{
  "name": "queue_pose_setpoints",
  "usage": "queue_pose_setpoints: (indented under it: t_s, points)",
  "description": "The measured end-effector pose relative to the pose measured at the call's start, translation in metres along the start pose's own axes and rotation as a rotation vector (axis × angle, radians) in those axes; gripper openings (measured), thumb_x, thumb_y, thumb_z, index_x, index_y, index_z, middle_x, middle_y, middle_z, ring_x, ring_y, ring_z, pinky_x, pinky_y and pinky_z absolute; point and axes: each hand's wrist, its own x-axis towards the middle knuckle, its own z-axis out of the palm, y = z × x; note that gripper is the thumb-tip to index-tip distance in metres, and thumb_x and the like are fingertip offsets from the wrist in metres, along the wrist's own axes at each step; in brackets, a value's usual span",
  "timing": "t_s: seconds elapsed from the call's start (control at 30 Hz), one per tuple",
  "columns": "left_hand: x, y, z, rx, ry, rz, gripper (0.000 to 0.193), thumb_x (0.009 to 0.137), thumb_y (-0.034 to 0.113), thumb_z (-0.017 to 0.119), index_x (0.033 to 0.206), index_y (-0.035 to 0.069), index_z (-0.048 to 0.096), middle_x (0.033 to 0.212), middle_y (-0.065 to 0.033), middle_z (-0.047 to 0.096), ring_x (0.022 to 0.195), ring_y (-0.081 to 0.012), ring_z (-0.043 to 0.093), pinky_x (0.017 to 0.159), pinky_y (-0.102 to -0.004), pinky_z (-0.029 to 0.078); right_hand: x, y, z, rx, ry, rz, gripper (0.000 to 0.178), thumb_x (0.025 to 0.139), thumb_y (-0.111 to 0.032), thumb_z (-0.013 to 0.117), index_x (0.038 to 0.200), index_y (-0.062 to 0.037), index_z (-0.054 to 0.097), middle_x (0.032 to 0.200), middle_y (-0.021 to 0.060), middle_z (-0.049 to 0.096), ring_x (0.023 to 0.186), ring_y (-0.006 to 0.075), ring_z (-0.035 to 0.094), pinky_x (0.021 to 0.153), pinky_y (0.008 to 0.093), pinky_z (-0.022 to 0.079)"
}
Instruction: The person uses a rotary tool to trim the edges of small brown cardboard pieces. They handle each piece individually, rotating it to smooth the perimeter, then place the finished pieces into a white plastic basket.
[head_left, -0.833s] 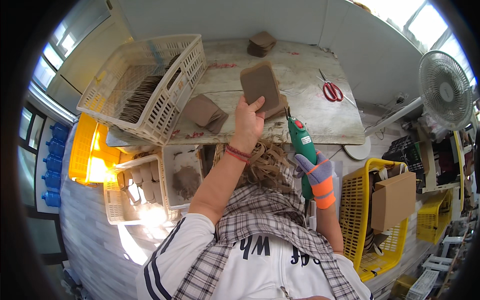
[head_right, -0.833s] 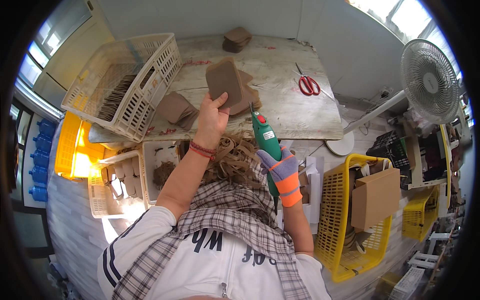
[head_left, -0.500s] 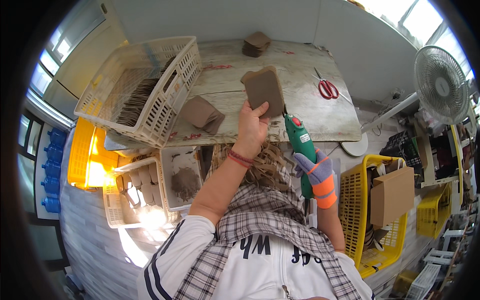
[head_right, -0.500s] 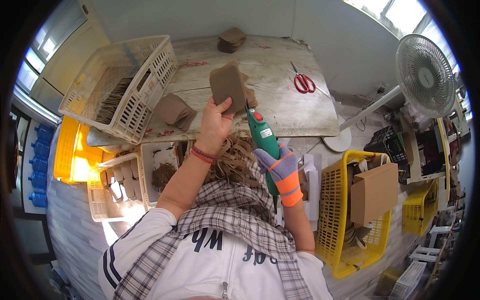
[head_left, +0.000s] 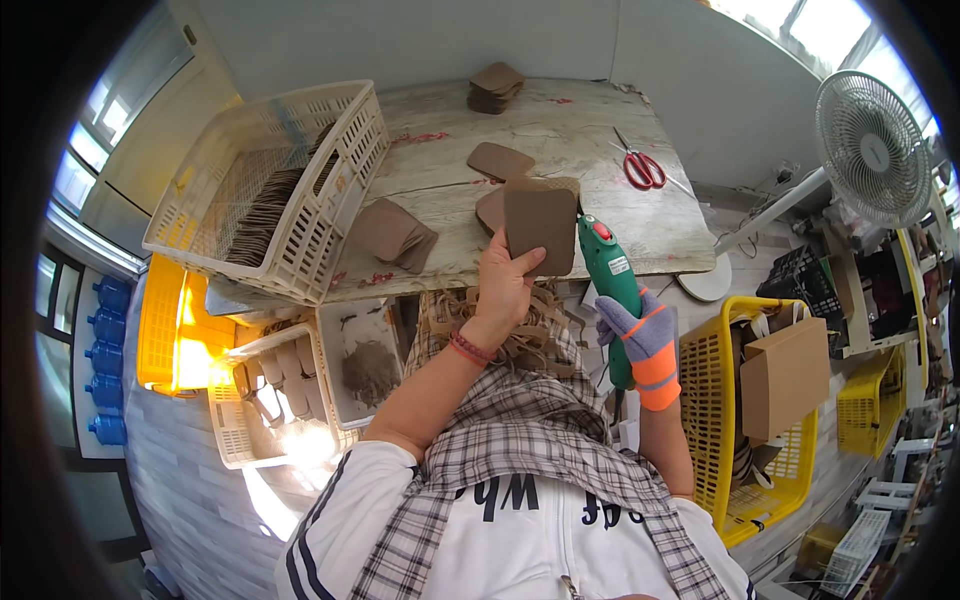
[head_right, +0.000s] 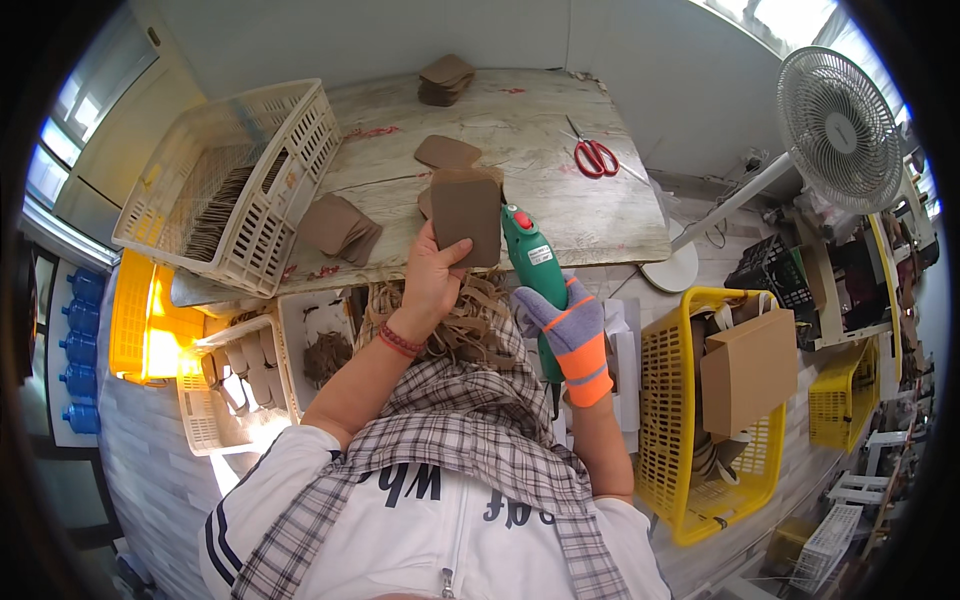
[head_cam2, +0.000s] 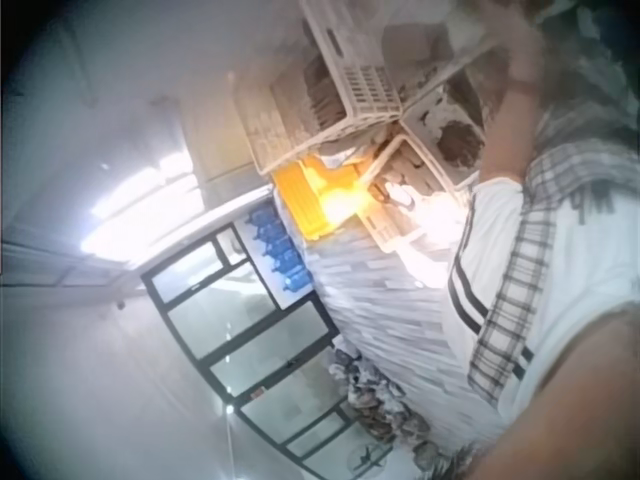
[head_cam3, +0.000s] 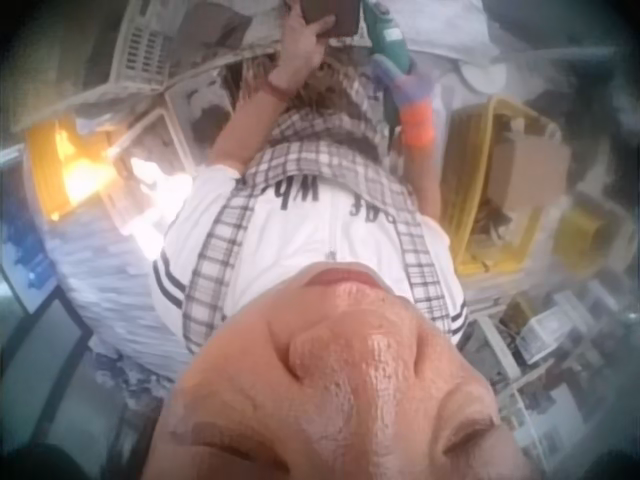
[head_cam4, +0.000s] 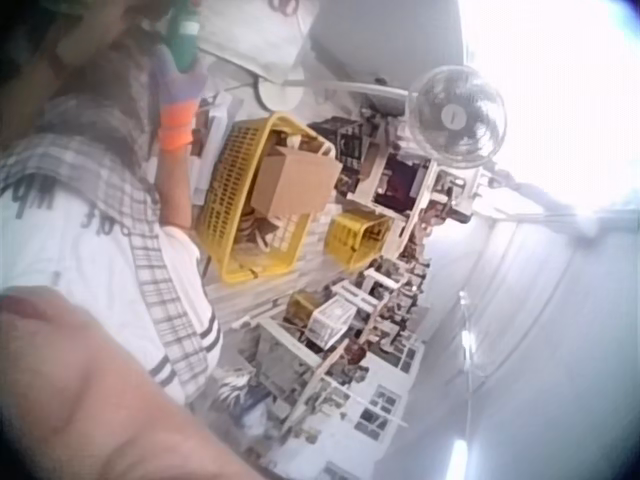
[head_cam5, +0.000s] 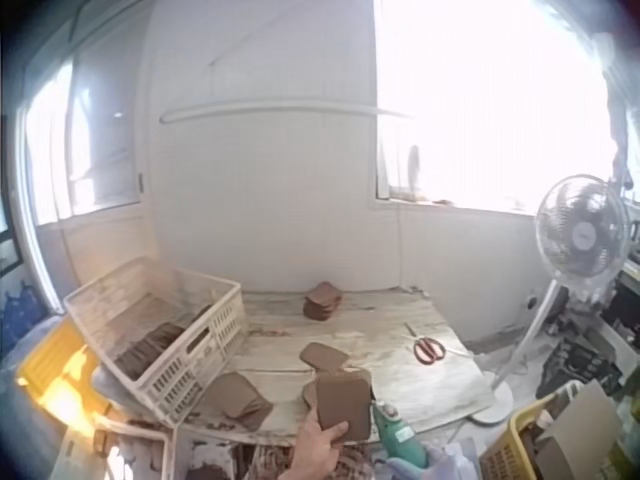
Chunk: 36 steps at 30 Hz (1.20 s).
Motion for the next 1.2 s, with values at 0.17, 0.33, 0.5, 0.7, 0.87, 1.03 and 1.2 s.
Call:
queue_pose_setpoints:
  t_s: [0.17,0.33,0.5,0.7,0.87,1.03,1.2]
  points:
    - [-0.008,0.015,-0.013,0.130,-0.056,-0.053,0.039,0.083,-0.011,0.053,0.119,0.004,0.049,0.112,-0.0071,0.061,0.101,-0.0167,0.061,0.086,-0.0313,0.052,-0.005,-0.010,-0.010,0.006,-0.082,0.035,0.032,0.078,-0.016,0.074,0.100,0.0011,0.058,0.069,0.0040,0.062,0.055,0.0078,0.058,0.047,0.0218,0.046]
    - [-0.003,0.053,-0.028,0.428,-0.196,-0.088,0.039,0.080,-0.011,0.055,0.116,0.002,0.053,0.108,-0.0043,0.062,0.096,-0.0113,0.060,0.084,-0.0270,0.049,-0.015,-0.017,-0.030,-0.086,-0.189,0.080,0.041,0.076,-0.019,0.077,0.106,0.0028,0.059,0.071,0.0048,0.063,0.058,0.0072,0.059,0.050,0.0223,0.049]
    - [0.005,0.080,-0.043,0.692,-0.364,-0.229,0.038,0.078,-0.010,0.057,0.115,0.000,0.056,0.103,-0.0019,0.063,0.091,-0.0081,0.058,0.081,-0.0238,0.047,-0.025,-0.016,-0.033,-0.250,-0.231,0.070,0.045,0.073,-0.023,0.079,0.104,0.0023,0.059,0.073,0.0042,0.063,0.059,0.0070,0.059,0.052,0.0215,0.050]
    - [-0.009,0.080,-0.038,0.718,-0.399,-0.362,0.039,0.077,-0.009,0.056,0.115,0.000,0.056,0.103,-0.0013,0.062,0.091,-0.0075,0.057,0.081,-0.0239,0.047,-0.028,-0.010,-0.021,-0.166,-0.227,0.076,0.045,0.073,-0.025,0.080,0.103,0.0019,0.059,0.070,0.0031,0.062,0.059,0.0056,0.057,0.051,0.0213,0.046]
    - [-0.013,0.082,-0.037,0.785,-0.417,-0.386,0.035,0.076,-0.009,0.057,0.110,0.000,0.056,0.101,-0.0003,0.061,0.092,-0.0075,0.057,0.080,-0.0236,0.047,-0.018,-0.004,-0.017,-0.215,-0.244,0.046,0.044,0.074,-0.023,0.079,0.102,0.0031,0.058,0.069,0.0026,0.060,0.055,0.0068,0.056,0.048,0.0212,0.045]
    - [-0.009,0.093,-0.041,0.818,-0.267,-0.188,0.029,0.074,-0.008,0.063,0.100,0.003,0.055,0.094,-0.0006,0.061,0.086,-0.0070,0.057,0.076,-0.0223,0.046,-0.025,-0.017,-0.016,-0.125,-0.276,0.147,0.041,0.075,-0.022,0.079,0.100,0.0030,0.058,0.070,0.0041,0.061,0.053,0.0081,0.056,0.048,0.0213,0.045]
    - [-0.006,0.097,-0.054,0.688,-0.143,-0.128,0.021,0.075,-0.003,0.068,0.092,0.005,0.059,0.085,-0.0001,0.063,0.074,-0.0067,0.058,0.068,-0.0213,0.047,-0.022,-0.012,-0.017,-0.129,-0.331,0.167,0.036,0.077,-0.017,0.075,0.101,0.0023,0.057,0.071,0.0044,0.061,0.054,0.0095,0.057,0.048,0.0225,0.047]
